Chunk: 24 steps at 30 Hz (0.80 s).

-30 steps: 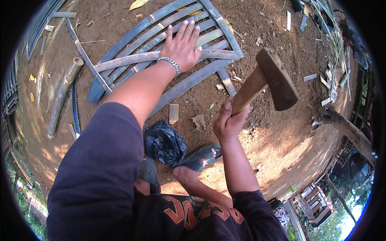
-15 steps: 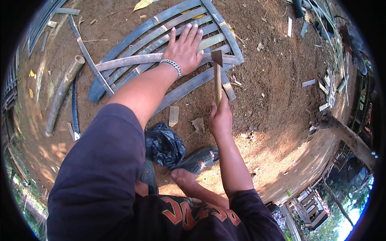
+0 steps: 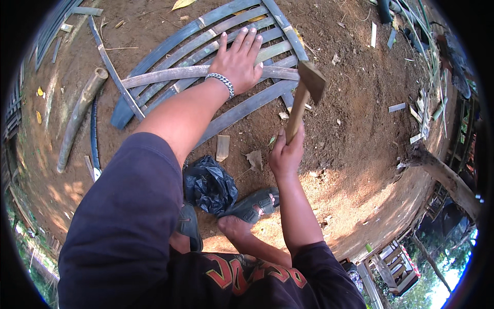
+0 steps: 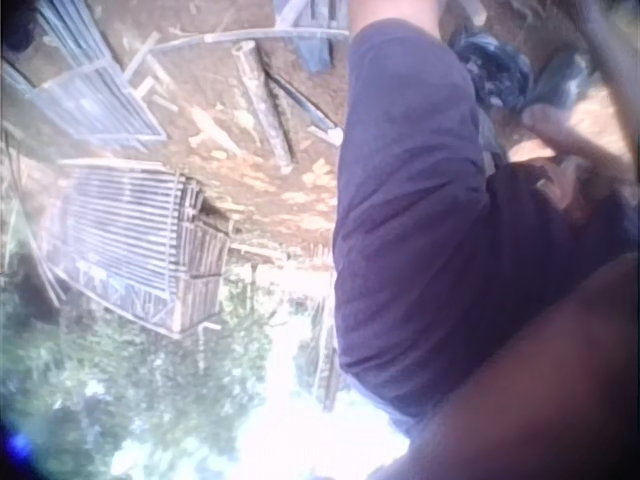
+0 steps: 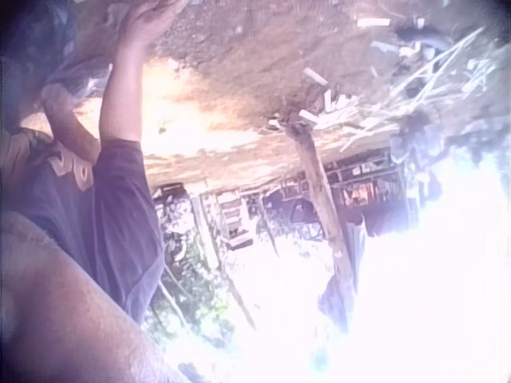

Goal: The person assembles a small rectangular bamboo frame by hand. They place slats into a frame, insert nails from a plastic bag, and hammer them in with a wooden mallet. The person flips the frame to work on both sides and continues nailing until the structure is complete.

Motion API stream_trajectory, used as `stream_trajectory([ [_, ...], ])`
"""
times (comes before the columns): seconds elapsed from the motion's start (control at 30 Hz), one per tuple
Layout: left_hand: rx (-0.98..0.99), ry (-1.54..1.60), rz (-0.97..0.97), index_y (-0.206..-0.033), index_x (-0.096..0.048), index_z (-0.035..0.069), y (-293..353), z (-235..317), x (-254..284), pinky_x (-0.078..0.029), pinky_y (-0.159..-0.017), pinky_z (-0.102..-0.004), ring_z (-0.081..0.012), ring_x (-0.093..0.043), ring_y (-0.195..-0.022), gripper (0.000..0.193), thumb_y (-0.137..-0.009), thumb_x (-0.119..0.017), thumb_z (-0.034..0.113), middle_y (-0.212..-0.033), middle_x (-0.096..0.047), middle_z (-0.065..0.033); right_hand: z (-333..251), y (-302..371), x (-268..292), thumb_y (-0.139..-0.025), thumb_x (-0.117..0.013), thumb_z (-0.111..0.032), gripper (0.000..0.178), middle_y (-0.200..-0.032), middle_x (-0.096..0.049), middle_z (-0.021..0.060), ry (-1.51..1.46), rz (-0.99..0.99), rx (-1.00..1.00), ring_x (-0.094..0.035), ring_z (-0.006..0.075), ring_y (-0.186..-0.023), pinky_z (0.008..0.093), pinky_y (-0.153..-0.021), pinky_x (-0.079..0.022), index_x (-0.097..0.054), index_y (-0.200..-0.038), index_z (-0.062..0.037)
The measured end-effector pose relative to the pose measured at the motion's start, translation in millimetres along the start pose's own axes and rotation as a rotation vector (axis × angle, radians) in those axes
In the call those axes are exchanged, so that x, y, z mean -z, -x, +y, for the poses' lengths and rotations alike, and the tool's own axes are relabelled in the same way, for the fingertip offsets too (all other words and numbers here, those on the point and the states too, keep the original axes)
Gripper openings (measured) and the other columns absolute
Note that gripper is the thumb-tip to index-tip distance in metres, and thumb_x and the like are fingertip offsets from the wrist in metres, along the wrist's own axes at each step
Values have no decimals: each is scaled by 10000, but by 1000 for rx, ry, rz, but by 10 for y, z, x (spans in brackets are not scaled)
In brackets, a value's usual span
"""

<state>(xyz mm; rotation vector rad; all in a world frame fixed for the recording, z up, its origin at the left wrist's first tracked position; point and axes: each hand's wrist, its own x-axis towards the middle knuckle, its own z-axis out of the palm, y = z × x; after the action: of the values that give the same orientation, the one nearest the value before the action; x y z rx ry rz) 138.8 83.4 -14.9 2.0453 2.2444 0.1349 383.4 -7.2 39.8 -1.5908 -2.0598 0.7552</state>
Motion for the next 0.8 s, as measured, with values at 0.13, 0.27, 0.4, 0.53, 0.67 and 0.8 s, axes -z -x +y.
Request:
stream_trajectory([
  [0.13, 0, 4, -8, -1621, -308, 55, 16, -12, 15, -180, -1259, -608, -282, -239, -1577, 729, -1005, -465, 412, -1702, -274, -135, 69, 25, -19, -988, -592, -63, 533, -1230, -646, 310, -45, -39, 66, -662, 500, -1100, 504, -924, -554, -409, -1482, 23],
  [0.27, -17, 21, -13, -1620, -311, 55, -38, 79, 32, -187, -1257, -607, -283, -245, -1574, 731, -1003, -470, 414, -1700, -280, -134, 60, -110, -62, -972, -575, -43, 560, -1228, -643, 310, 241, -283, -187, -665, 491, -1095, 488, -930, -564, -391, -1499, 5],
  [0.4, -9, 10, 11, -1613, -325, 54, -24, -17, 11, -190, -1255, -609, -285, -255, -1570, 723, -999, -477, 403, -1694, -293, -137, 45, 45, -31, -976, -589, -64, 565, -1221, -641, 303, -98, 31, 66, -679, 488, -1040, 503, -924, -559, -392, -1500, 3],
  [0.53, -10, 12, -1, -1615, -320, 53, -6, -4, 12, -173, -1259, -619, -282, -237, -1580, 714, -1007, -443, 407, -1701, -281, -136, -67, -64, -33, -985, -606, -107, 497, -1187, -653, 292, 206, -279, -273, -678, 490, -1001, 518, -881, -552, -463, -1446, 15],
  [0.67, -13, 7, 2, -1611, -326, 52, -21, 38, 7, -190, -1253, -613, -290, -258, -1568, 723, -998, -475, 405, -1694, -291, -139, 33, -149, -46, -1016, -588, -147, 404, -1042, -671, 262, 74, -56, -60, -688, 483, -947, 556, -813, -539, -481, -1391, -44],
  [0.8, -14, 21, -9, -1619, -310, 56, -27, 5, 19, -178, -1260, -612, -290, -242, -1575, 725, -999, -473, 396, -1707, -263, -133, 103, -5, -37, -1015, -592, -152, 359, -996, -684, 264, 41, -82, -40, -677, 526, -938, 590, -778, -524, -483, -1349, -78],
])
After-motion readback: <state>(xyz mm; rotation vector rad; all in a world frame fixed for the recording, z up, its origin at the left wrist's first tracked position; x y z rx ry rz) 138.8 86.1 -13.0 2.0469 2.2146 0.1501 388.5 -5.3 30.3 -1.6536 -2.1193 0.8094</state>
